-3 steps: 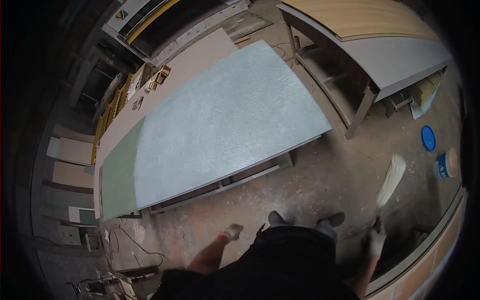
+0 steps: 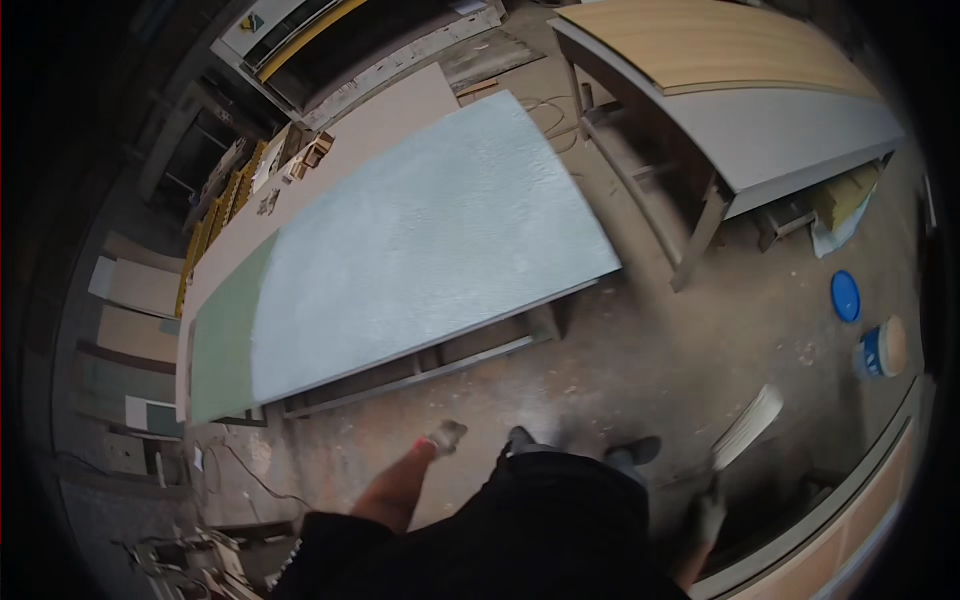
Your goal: Applying white paint to a large wooden panel using a paint roller.
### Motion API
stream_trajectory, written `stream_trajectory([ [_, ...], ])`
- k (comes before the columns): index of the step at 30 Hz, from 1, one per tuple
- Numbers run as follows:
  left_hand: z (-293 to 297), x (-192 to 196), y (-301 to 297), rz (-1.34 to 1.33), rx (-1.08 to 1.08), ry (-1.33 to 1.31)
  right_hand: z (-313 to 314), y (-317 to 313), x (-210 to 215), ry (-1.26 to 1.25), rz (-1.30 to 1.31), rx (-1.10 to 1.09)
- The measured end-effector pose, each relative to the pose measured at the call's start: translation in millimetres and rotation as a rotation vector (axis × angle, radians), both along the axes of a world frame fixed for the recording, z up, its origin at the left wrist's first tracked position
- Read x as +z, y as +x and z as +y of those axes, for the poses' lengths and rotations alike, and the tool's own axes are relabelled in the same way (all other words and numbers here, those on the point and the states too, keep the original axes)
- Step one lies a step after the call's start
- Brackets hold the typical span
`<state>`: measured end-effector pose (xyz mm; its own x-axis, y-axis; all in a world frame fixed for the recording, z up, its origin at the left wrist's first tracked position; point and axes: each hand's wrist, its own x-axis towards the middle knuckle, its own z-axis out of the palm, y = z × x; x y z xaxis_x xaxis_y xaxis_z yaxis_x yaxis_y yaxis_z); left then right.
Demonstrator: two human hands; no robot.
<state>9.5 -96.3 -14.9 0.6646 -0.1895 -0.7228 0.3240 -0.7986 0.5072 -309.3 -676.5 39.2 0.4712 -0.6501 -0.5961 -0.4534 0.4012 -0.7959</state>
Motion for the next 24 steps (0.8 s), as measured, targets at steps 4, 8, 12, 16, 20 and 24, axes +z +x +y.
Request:
stream_trajectory([
  [4, -210.6, 47.6, 17.1, 0.032, 0.09, 0.086, -34.9, -72.8, 18.6, 0.374, 0.122, -0.274],
  [8, -388.5, 93.6, 14.5, -0.056, -0.08, -0.028, -95.4, -111.6, -21.5, 0.487, 0.108, -0.429],
  [12, -523.3, 139.7, 7.6, -0.255, -0.642, -0.029, -145.5, -111.5, -20.0, 0.402, 0.074, -0.483],
  [16, -556.0, 90.8, 22.1, -0.157, -0.719, 0.05, -217.6, -56.8, 23.7, 0.33, 0.025, -0.371],
  [20, -536.1, 26.5, 46.0, -0.045, -0.553, 0.175, -298.1, -9.9, 36.7, 0.364, -0.047, -0.398],
  [24, -571.4, -15.7, 55.5, 0.11, -0.617, 0.254, -383.2, -8.1, 42.5, 0.364, -0.01, -0.469],
])
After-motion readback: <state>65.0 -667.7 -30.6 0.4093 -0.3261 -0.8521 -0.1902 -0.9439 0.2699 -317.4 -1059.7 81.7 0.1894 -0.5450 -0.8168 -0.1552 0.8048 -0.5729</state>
